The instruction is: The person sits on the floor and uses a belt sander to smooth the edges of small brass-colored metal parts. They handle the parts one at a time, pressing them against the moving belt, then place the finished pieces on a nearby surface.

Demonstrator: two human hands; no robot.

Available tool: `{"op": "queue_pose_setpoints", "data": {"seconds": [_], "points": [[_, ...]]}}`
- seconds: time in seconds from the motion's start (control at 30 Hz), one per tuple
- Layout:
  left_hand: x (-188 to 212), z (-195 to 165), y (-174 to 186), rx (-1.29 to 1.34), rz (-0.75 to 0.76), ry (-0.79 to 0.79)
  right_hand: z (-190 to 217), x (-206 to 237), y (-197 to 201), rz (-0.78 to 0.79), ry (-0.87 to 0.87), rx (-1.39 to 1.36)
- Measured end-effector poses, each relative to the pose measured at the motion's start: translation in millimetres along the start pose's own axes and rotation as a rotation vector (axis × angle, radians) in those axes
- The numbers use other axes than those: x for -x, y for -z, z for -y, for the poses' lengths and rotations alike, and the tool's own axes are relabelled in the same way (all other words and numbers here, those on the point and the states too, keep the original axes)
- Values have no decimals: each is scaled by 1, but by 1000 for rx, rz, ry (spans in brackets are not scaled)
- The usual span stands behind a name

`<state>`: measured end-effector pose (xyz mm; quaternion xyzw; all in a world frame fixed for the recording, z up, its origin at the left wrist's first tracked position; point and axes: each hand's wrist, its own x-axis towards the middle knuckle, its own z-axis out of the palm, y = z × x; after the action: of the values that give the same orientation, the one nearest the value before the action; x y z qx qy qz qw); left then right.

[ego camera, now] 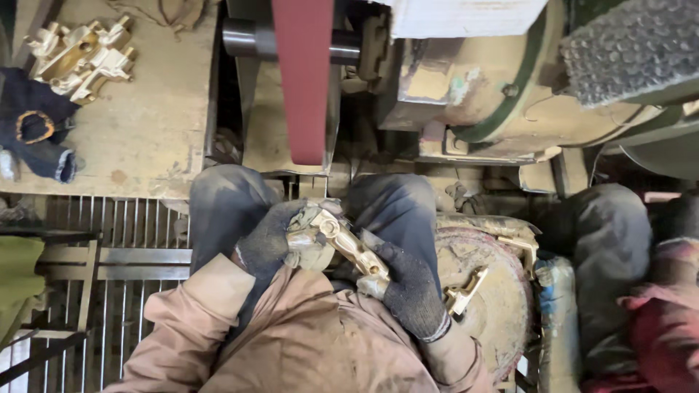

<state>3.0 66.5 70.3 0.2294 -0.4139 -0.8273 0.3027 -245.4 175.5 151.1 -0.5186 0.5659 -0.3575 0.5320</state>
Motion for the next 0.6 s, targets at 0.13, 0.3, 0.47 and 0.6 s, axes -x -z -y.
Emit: {"op": "queue_pose_setpoints", "data": {"seconds": [0.13,0.3,0.47,0.6], "points": [[-5,6,-4,78,-32,0,-11,10,4,-116,-74,97],[-10,17,3,-152,-210,13,-28,29,26,-328,-102,7],[-12,28,9,-256,-311,45,-58,63,68,-615,-236,12],[-12,33,12,-307,-315,25,-100,100,97,-862,-268,-178]]}}
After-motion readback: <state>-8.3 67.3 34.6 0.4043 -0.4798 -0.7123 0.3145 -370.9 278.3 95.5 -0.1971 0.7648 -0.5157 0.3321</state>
